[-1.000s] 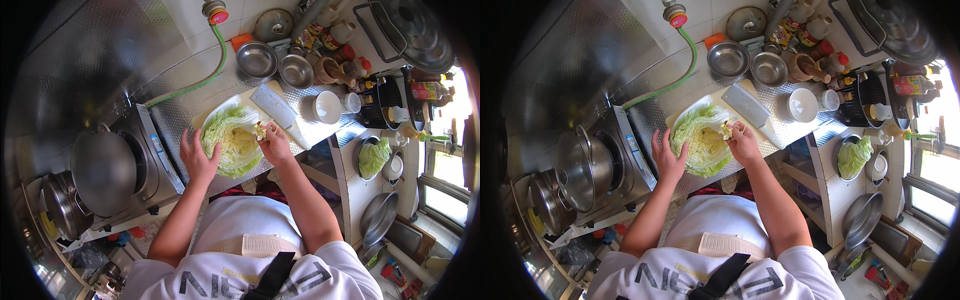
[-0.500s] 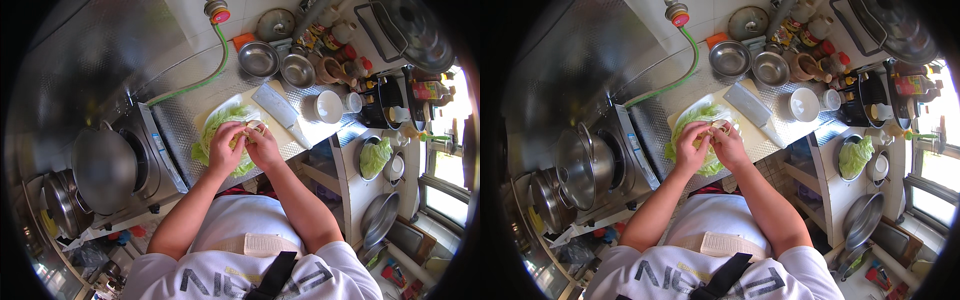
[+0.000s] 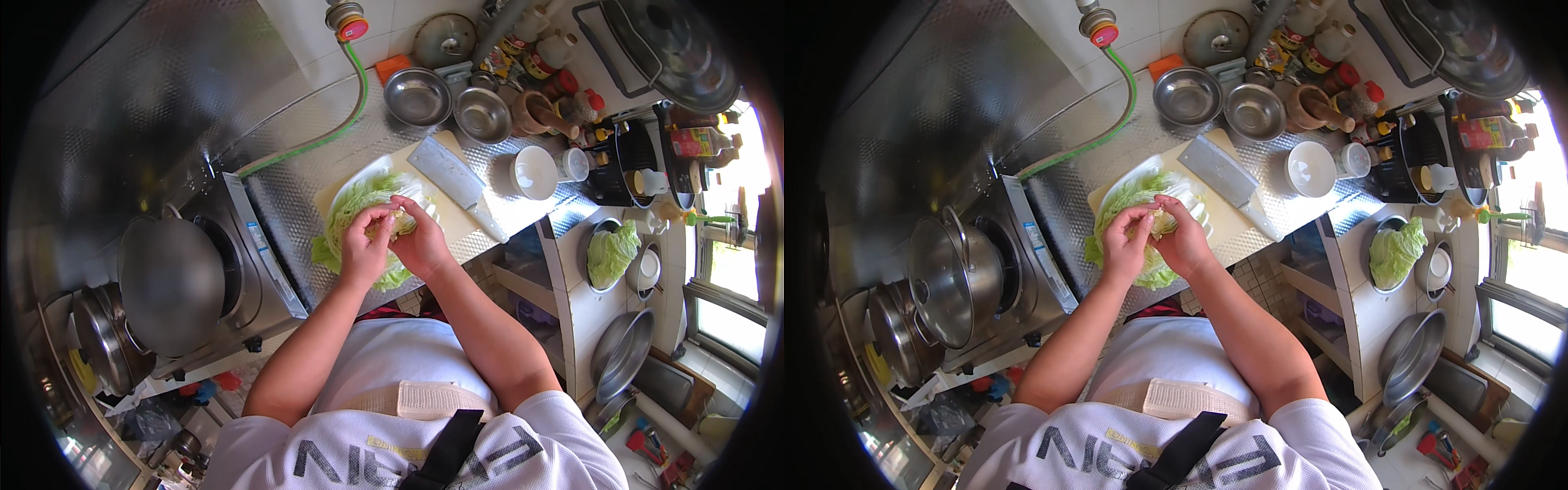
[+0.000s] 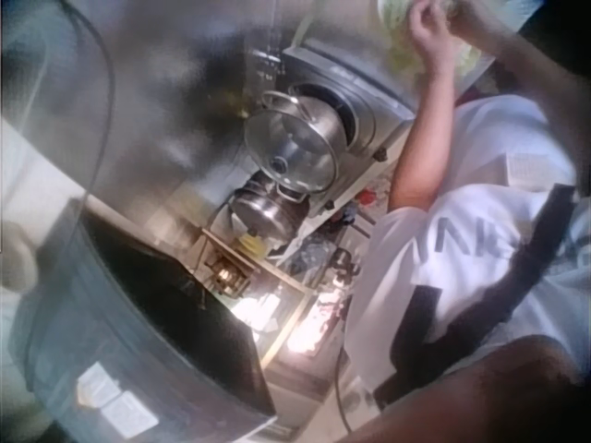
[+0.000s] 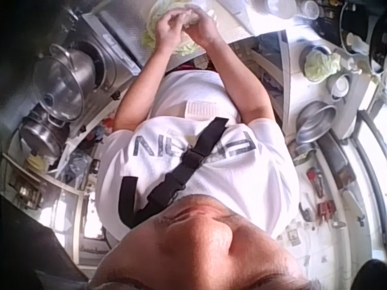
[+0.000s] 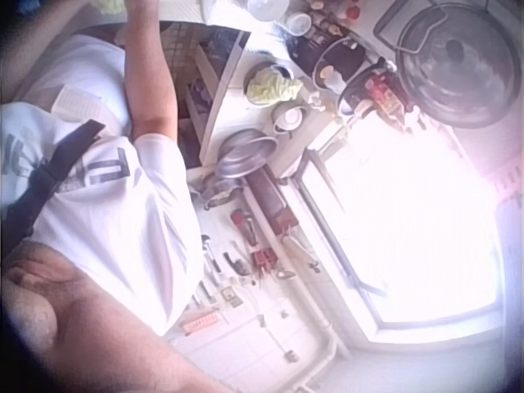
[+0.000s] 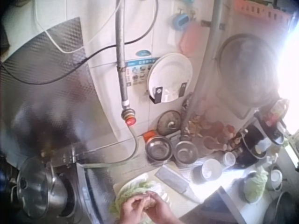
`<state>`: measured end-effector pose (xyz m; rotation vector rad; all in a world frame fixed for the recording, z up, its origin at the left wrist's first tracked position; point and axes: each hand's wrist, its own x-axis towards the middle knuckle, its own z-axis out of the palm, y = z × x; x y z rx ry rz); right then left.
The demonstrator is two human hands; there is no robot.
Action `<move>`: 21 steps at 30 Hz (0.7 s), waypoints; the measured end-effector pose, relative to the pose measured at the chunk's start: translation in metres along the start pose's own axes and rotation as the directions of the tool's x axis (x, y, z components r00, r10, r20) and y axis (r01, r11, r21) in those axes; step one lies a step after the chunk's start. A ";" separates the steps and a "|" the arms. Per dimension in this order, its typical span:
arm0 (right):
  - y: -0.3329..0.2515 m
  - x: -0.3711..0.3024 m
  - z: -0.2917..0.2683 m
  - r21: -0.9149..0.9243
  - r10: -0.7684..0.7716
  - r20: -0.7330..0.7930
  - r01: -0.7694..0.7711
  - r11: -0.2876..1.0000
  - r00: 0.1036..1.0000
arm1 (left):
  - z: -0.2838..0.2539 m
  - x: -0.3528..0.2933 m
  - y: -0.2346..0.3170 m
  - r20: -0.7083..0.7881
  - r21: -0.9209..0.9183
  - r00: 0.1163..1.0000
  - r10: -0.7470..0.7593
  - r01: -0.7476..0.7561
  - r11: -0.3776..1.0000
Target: The person chops a head of cabbage on a cutting board using a knife. They transfer the chopped pieces into a metal colander, then continue chopping the remaining cabbage into smaller pieces.
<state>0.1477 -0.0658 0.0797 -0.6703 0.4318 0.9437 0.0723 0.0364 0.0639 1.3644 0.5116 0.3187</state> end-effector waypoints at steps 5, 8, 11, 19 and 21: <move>-0.003 0.004 -0.014 0.037 0.058 0.049 -0.060 0.998 0.997 | -0.007 0.000 0.007 0.049 -0.164 0.997 0.061 -0.052 0.985; -0.004 0.004 -0.019 0.047 0.076 0.065 -0.079 0.996 0.995 | -0.012 -0.002 0.018 0.042 -0.257 0.998 0.048 -0.036 0.966; -0.008 -0.002 -0.020 0.074 0.084 0.082 -0.090 0.993 0.993 | -0.019 -0.005 0.029 0.074 -0.231 0.997 0.032 -0.014 0.973; -0.051 -0.054 -0.054 0.189 -0.099 0.131 0.073 0.979 0.986 | 0.006 -0.015 0.047 0.151 -0.097 0.989 -0.001 0.016 0.995; -0.066 -0.086 -0.081 0.284 -0.205 0.108 0.168 0.944 0.973 | 0.032 -0.024 0.051 0.203 -0.050 0.979 0.002 0.008 0.999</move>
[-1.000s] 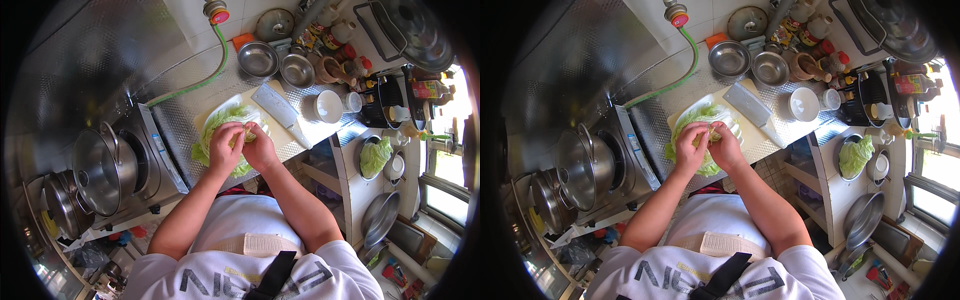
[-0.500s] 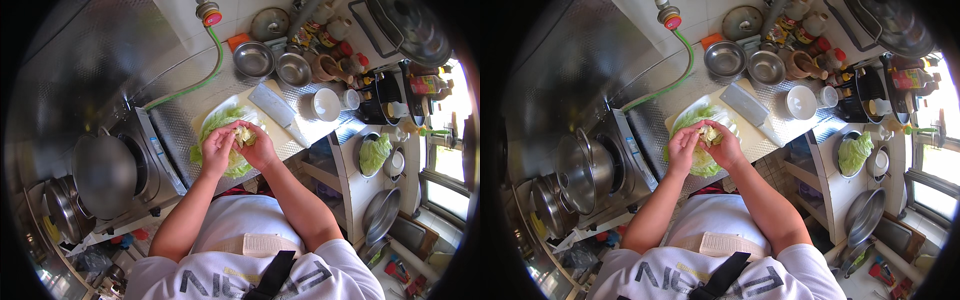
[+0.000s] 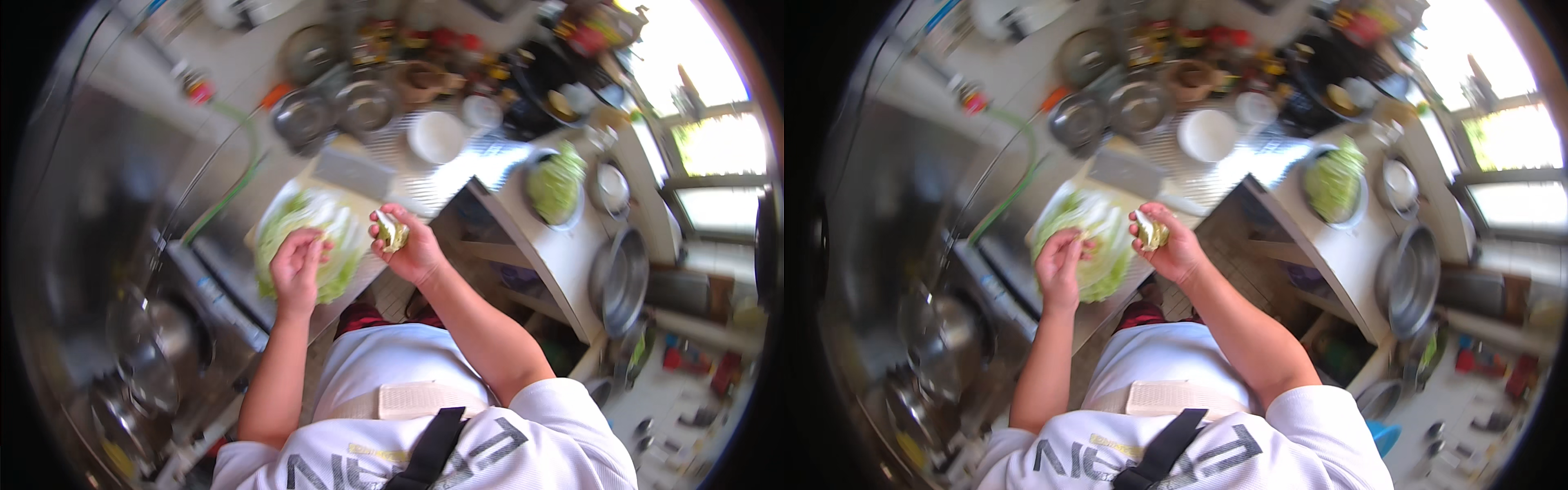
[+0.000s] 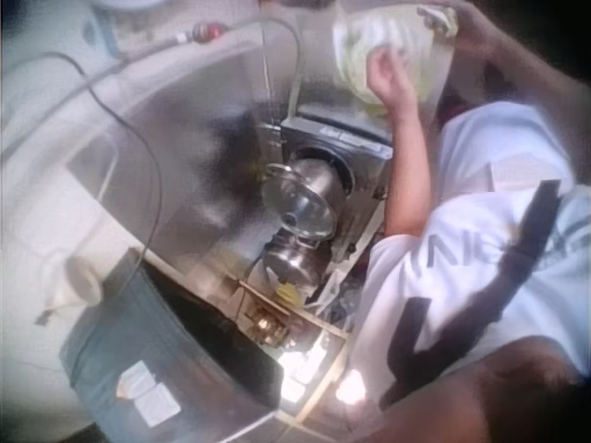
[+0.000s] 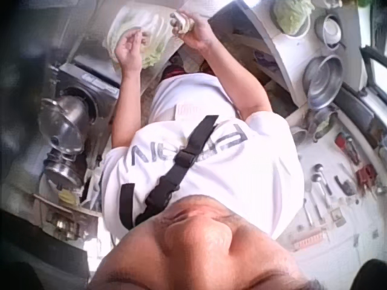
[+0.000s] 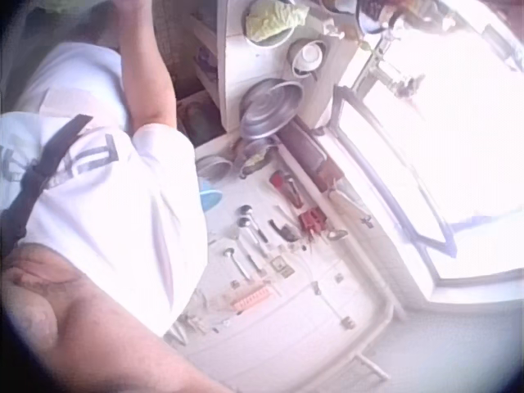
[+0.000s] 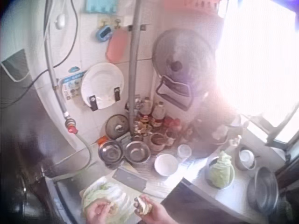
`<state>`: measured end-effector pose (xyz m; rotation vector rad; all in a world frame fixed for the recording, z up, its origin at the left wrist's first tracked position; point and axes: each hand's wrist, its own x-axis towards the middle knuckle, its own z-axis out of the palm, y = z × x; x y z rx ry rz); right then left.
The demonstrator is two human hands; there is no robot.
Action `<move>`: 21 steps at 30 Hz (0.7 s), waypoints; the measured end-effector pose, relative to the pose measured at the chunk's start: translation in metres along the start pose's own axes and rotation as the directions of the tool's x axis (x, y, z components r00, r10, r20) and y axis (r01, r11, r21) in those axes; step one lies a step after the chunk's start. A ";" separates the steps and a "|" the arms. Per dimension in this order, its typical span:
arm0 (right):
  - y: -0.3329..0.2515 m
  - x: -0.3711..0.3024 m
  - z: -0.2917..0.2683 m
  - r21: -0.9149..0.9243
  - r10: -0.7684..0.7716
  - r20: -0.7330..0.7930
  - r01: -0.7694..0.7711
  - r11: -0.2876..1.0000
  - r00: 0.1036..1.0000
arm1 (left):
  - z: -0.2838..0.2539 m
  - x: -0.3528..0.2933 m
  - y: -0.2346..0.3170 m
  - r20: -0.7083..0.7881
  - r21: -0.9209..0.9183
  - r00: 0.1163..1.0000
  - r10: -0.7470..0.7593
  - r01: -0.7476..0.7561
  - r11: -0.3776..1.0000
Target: The person chops a head of cabbage on a cutting board using a knife. They transfer the chopped pieces into a metal colander, then continue chopping the remaining cabbage into smaller pieces.
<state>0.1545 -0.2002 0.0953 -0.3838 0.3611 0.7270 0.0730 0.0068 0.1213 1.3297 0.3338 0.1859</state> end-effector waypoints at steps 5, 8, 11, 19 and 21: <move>-0.097 -0.123 -0.056 0.195 -0.365 -0.118 0.382 0.903 0.923 | 0.084 -0.015 -0.018 0.258 0.011 0.966 -0.003 0.001 1.000; -0.166 -0.239 -0.101 0.271 -0.634 -0.259 0.685 0.676 0.728 | 0.150 -0.037 -0.039 0.403 0.103 0.911 -0.091 0.053 0.993; -0.240 -0.383 -0.139 0.182 -0.841 -0.404 0.932 0.312 0.360 | 0.218 -0.076 -0.058 0.551 0.198 0.818 -0.164 0.062 0.978; -0.372 -0.692 -0.285 -0.192 -0.585 -0.785 0.978 -0.083 -0.204 | 0.371 -0.182 -0.087 0.761 0.307 0.567 -0.316 0.114 0.945; -0.350 -0.710 -0.318 -0.246 -0.576 -0.784 0.968 -0.054 -0.231 | 0.394 -0.193 -0.086 0.825 0.296 0.490 -0.283 0.053 0.954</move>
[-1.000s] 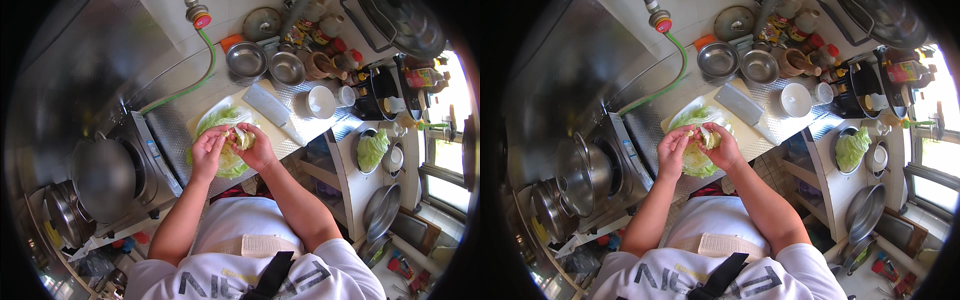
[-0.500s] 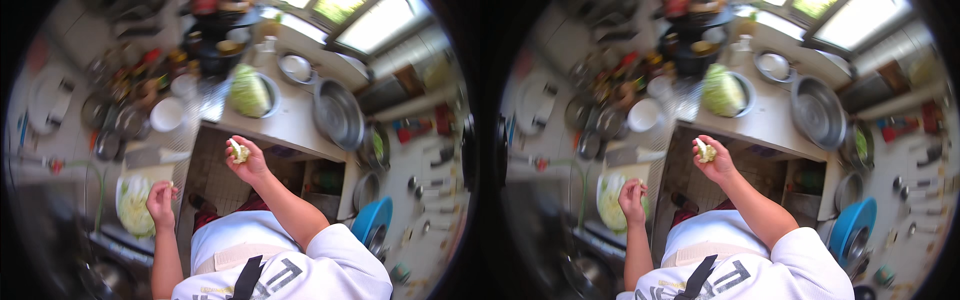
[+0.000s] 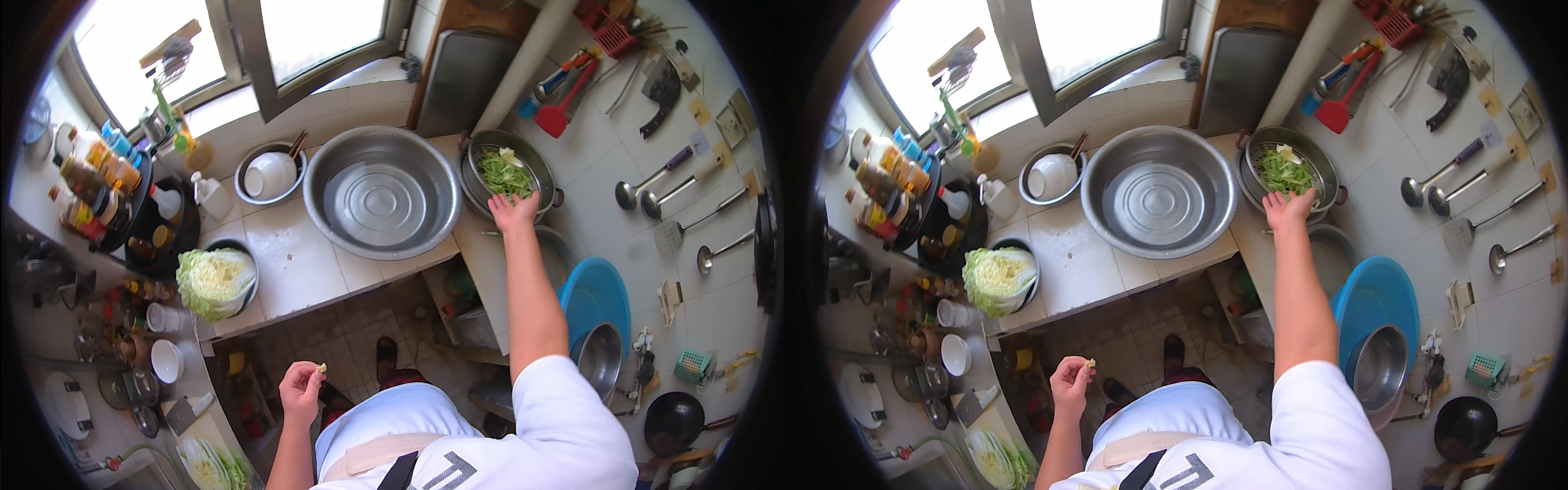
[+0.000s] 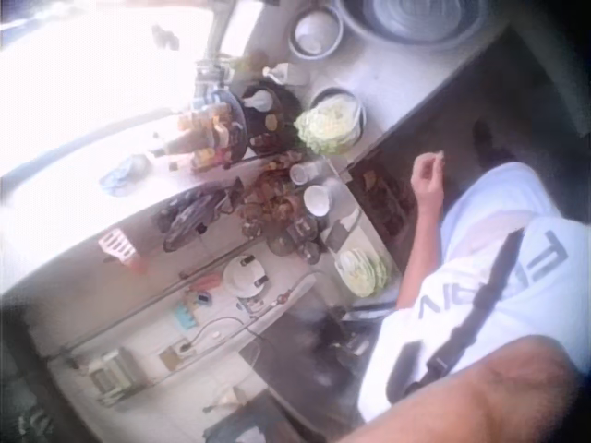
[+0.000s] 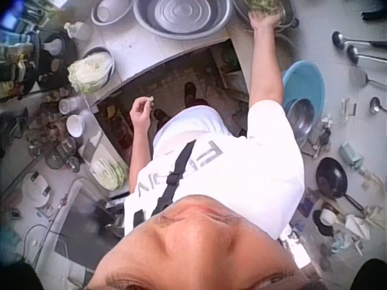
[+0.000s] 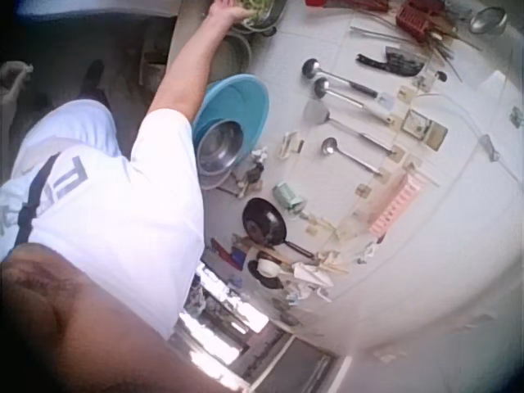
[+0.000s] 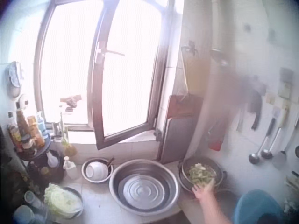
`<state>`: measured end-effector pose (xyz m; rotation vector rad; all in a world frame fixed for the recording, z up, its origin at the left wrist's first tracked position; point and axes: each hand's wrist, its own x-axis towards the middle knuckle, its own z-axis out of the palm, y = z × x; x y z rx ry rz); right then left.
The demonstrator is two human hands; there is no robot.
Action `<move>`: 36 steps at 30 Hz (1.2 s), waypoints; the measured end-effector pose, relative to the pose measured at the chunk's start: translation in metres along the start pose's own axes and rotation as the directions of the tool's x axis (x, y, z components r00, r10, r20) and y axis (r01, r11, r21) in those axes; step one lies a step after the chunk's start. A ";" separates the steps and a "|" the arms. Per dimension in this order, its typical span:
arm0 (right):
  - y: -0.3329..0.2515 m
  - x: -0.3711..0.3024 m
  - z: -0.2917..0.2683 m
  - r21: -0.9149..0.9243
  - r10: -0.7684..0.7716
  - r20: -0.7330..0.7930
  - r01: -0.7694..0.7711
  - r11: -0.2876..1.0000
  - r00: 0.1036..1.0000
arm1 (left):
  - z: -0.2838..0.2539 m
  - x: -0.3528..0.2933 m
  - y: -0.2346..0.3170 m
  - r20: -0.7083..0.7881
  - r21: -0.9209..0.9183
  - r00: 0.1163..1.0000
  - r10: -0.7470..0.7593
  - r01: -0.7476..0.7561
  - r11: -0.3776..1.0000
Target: The person chops a head of cabbage on a cutting board using a knife. They transfer the chopped pieces into a metal colander, then continue chopping the remaining cabbage into smaller pieces.
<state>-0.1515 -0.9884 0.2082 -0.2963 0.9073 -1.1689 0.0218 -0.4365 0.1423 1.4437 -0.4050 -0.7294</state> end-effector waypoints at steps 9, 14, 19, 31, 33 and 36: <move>0.080 -0.157 -0.159 -0.349 0.220 0.179 -0.147 0.925 0.959 | 0.045 0.034 -0.014 0.373 0.242 0.911 -0.176 0.088 0.966; 0.105 -0.298 -0.302 -0.735 0.285 -0.056 -0.233 0.637 0.957 | 0.106 0.009 -0.041 0.652 0.409 0.698 -0.296 0.005 0.913; 0.082 -0.429 -0.453 -0.664 0.119 -0.417 -0.391 0.637 0.901 | 0.197 -0.075 -0.025 0.900 0.353 0.354 -0.255 -0.247 0.902; 0.041 -0.666 -0.685 -0.254 -0.155 -0.651 -0.020 0.967 0.743 | 0.461 -0.437 -0.018 0.865 -0.433 -0.425 0.267 -0.361 0.826; 0.041 -0.693 -0.714 -0.229 -0.121 -0.678 -0.052 0.972 0.725 | 0.503 -0.469 -0.094 0.914 -0.367 -0.392 0.105 -0.688 0.626; 0.027 -0.735 -0.761 -0.177 -0.121 -0.721 -0.013 0.984 0.682 | 0.543 -0.508 -0.126 0.922 -0.373 -0.337 0.191 -0.637 0.675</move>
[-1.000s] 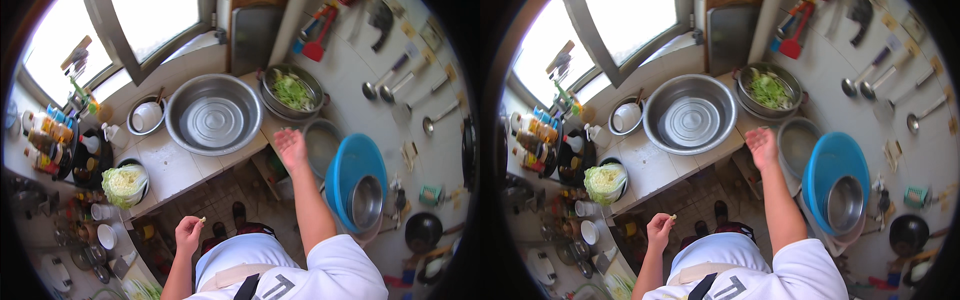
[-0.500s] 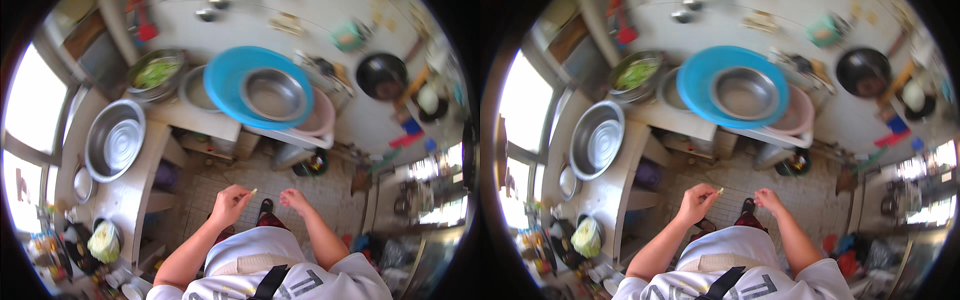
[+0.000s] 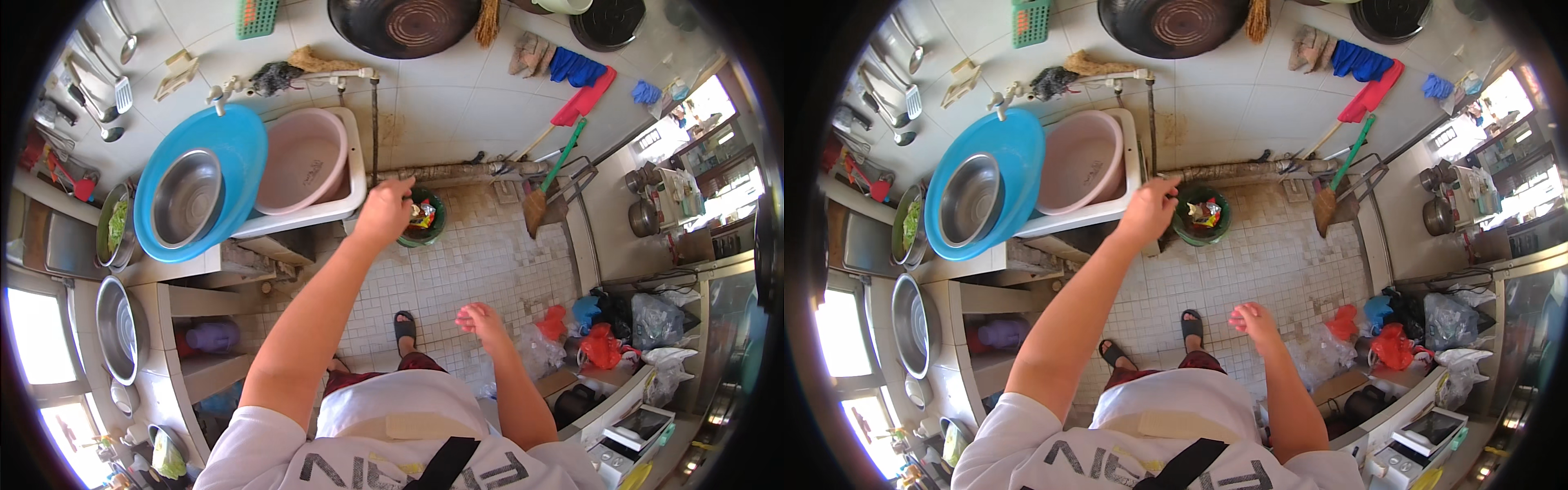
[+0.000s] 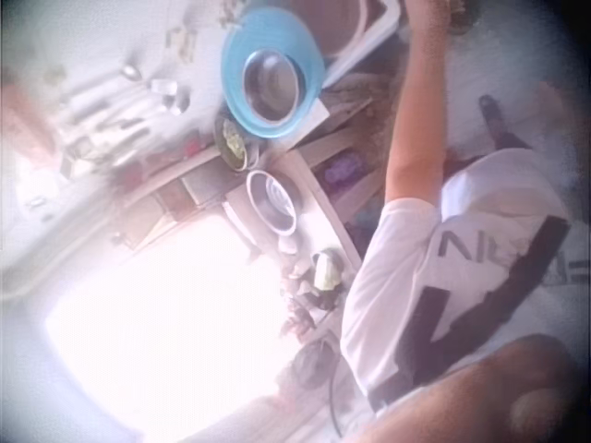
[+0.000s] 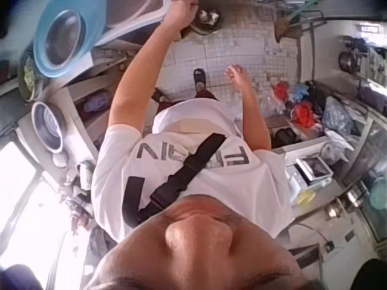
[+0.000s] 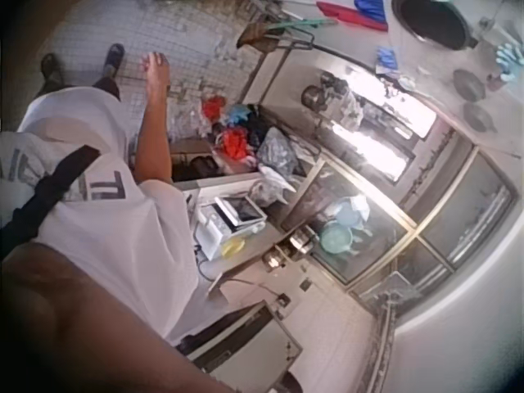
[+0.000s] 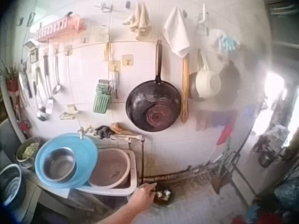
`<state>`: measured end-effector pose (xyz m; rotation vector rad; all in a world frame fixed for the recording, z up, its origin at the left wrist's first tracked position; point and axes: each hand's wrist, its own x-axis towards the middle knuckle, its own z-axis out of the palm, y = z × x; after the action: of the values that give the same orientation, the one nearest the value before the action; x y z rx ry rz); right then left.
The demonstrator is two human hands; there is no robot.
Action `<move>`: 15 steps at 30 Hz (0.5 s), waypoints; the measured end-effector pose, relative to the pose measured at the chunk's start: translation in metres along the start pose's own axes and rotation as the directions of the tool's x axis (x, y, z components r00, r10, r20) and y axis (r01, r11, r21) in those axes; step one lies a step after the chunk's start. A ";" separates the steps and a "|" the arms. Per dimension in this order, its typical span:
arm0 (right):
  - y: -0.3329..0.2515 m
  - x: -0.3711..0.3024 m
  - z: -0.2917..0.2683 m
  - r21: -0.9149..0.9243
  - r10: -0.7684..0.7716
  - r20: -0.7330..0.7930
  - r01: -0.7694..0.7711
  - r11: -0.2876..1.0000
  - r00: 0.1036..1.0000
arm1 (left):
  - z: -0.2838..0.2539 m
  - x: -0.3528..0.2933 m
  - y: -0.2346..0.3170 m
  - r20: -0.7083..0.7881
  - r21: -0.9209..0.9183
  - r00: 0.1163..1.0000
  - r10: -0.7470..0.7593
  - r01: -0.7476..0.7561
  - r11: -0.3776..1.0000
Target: The person chops a head of cabbage on a cutting board using a knife. They transfer the chopped pieces into a metal colander, then continue chopping the remaining cabbage into smaller pieces.
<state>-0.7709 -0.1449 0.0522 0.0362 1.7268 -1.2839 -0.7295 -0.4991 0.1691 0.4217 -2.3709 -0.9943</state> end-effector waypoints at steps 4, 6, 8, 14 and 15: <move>-0.019 0.020 -0.048 -0.016 -0.054 -0.054 0.053 0.998 0.997 | -0.005 0.029 0.021 -0.068 -0.058 0.981 -0.182 0.179 0.982; -0.033 0.040 -0.041 -0.155 -0.178 -0.052 0.168 0.974 0.983 | -0.022 0.009 0.019 -0.045 -0.041 0.960 -0.276 0.274 0.961; -0.049 0.060 -0.012 -0.294 -0.365 0.006 0.350 0.889 0.931 | -0.040 -0.034 0.016 -0.051 -0.041 0.941 -0.335 0.333 0.942; -0.092 0.074 0.128 -0.350 -0.132 0.472 0.323 0.879 0.872 | -0.067 -0.284 -0.005 -0.093 0.103 0.591 -0.801 0.806 0.583; -0.092 0.073 0.156 -0.413 -0.117 0.501 0.356 0.838 0.857 | -0.076 -0.333 0.002 -0.119 0.079 0.470 -0.875 0.883 0.463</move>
<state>-0.7565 -0.3388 0.0697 -0.7603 1.6145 -0.8832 -0.4157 -0.3847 0.0985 1.8615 -2.0827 -1.1813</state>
